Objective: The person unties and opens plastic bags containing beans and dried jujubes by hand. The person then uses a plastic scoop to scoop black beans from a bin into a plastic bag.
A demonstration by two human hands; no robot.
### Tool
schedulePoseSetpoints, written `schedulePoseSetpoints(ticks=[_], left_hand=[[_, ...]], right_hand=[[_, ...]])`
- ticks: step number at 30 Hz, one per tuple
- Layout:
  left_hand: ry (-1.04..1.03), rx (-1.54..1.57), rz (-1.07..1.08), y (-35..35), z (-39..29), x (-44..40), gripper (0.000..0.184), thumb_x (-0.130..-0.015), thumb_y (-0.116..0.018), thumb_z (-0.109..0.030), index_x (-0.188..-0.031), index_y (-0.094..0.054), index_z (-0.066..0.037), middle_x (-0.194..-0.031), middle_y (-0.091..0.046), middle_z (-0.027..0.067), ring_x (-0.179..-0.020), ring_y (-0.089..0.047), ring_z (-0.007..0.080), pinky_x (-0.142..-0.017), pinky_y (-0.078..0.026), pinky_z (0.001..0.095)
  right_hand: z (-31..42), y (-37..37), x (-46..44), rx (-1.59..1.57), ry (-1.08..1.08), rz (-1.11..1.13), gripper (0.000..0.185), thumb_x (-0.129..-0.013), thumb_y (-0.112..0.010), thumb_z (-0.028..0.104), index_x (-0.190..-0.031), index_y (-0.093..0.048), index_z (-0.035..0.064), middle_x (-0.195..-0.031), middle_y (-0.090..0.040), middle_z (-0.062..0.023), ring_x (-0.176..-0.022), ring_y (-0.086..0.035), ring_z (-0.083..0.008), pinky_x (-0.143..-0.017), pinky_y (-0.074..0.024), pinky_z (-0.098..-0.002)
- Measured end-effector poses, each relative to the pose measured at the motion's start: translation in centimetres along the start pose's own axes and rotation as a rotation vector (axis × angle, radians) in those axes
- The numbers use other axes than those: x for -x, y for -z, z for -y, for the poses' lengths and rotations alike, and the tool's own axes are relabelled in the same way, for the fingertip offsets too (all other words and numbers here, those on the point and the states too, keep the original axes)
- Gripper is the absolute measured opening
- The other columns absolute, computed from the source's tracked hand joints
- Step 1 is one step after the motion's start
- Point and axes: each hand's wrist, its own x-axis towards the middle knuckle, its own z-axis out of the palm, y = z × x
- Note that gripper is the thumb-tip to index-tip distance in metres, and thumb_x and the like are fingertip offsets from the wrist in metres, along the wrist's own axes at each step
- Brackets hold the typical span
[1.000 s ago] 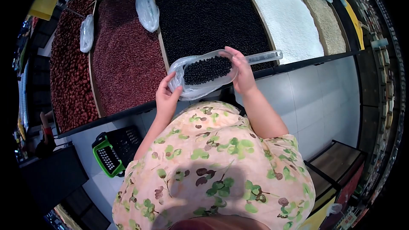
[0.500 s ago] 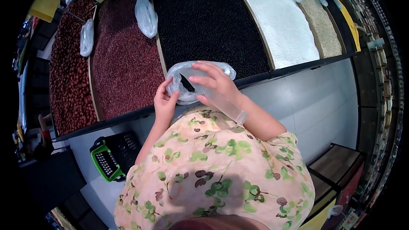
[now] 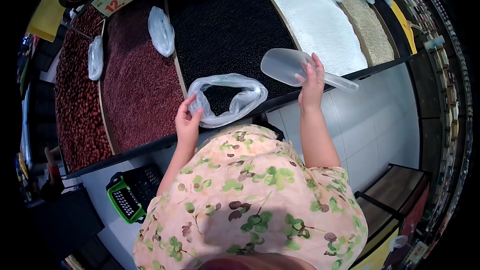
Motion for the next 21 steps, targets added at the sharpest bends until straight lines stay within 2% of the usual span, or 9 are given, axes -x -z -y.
schedulePoseSetpoints(ticks=[2, 5, 9, 11, 13, 17, 18, 21], left_hand=[[-0.012, -0.002, -0.004, 0.0, 0.0, -0.4, 0.042, -0.084, -0.058, 0.003, -0.125, -0.048, 0.002, -0.117, -0.056, 0.0093, -0.101, -0.056, 0.0122, -0.086, -0.045, 0.0246], [0.036, -0.003, -0.012, 0.0, -0.2, -0.8, 0.042, -0.084, -0.058, 0.002, -0.125, -0.048, 0.002, -0.117, -0.056, 0.0094, -0.101, -0.056, 0.0122, -0.086, -0.045, 0.0246], [0.045, -0.05, -0.036, 0.1, 0.6, -1.3, 0.041, -0.084, -0.059, 0.0, -0.124, -0.05, 0.001, -0.119, -0.056, 0.0094, -0.103, -0.055, 0.0128, -0.086, -0.045, 0.0244], [0.057, -0.063, -0.059, 0.2, 1.1, -1.3, 0.04, -0.084, -0.06, 0.0, -0.123, -0.051, 0.001, -0.12, -0.055, 0.0098, -0.104, -0.055, 0.0134, -0.087, -0.044, 0.0248], [0.058, -0.085, -0.08, 0.3, 1.2, -1.4, 0.04, -0.084, -0.06, 0.0, -0.123, -0.052, 0.001, -0.121, -0.055, 0.0103, -0.106, -0.054, 0.014, -0.089, -0.043, 0.0253], [0.073, -0.128, -0.114, 0.4, 1.1, -1.3, 0.039, -0.083, -0.06, 0.0, -0.122, -0.052, 0.002, -0.122, -0.055, 0.0112, -0.108, -0.053, 0.015, -0.092, -0.042, 0.0261], [0.086, -0.132, -0.124, 0.4, 1.1, -1.3, 0.039, -0.083, -0.06, 0.0, -0.122, -0.052, 0.002, -0.122, -0.055, 0.0114, -0.109, -0.053, 0.0151, -0.092, -0.041, 0.0263], [0.082, -0.092, -0.13, 0.3, 1.2, -1.3, 0.039, -0.085, -0.056, 0.003, -0.123, -0.05, 0.004, -0.119, -0.055, 0.0101, -0.107, -0.053, 0.013, -0.091, -0.041, 0.0249]], right_hand=[[-0.8, 1.9, -1.5, 0.037, -0.036, -0.12, 0.051, -0.092, -0.051, 0.03, -0.138, -0.035, 0.012, -0.136, -0.041, -0.012, -0.121, -0.043, -0.0254, -0.088, -0.0421, -0.0364], [-2.3, 3.0, -3.0, 0.078, 0.023, -0.198, 0.05, -0.091, -0.052, 0.026, -0.136, -0.038, 0.0115, -0.13, -0.045, -0.0101, -0.114, -0.045, -0.0192, -0.085, -0.0399, -0.033], [-4.9, 1.9, -5.0, 0.052, -0.016, -0.169, 0.051, -0.091, -0.053, 0.026, -0.137, -0.036, 0.0111, -0.127, -0.046, -0.0087, -0.11, -0.046, -0.017, -0.083, -0.0401, -0.0315], [-6.2, 0.5, -6.1, 0.004, -0.05, -0.115, 0.049, -0.092, -0.053, 0.026, -0.136, -0.037, 0.0108, -0.12, -0.049, -0.0054, -0.103, -0.047, -0.013, -0.08, -0.0401, -0.0286], [-7.7, -1.0, -7.2, 0.011, -0.126, -0.068, 0.05, -0.092, -0.053, 0.031, -0.137, -0.036, 0.0155, -0.127, -0.046, -0.006, -0.114, -0.044, -0.02, -0.085, -0.0418, -0.035], [-9.1, -3.9, -8.7, -0.069, -0.235, -0.048, 0.049, -0.091, -0.054, 0.031, -0.135, -0.038, 0.016, -0.124, -0.046, -0.0061, -0.109, -0.046, -0.0174, -0.084, -0.0407, -0.0331], [-9.5, -4.0, -9.2, -0.065, -0.265, -0.029, 0.05, -0.091, -0.052, 0.034, -0.136, -0.037, 0.0173, -0.129, -0.044, -0.0076, -0.114, -0.045, -0.0208, -0.087, -0.0408, -0.0358], [-10.1, -4.0, -10.1, -0.069, -0.297, 0.007, 0.051, -0.092, -0.05, 0.039, -0.136, -0.037, 0.0189, -0.132, -0.043, -0.0085, -0.113, -0.046, -0.0224, -0.088, -0.0433, -0.0413]])
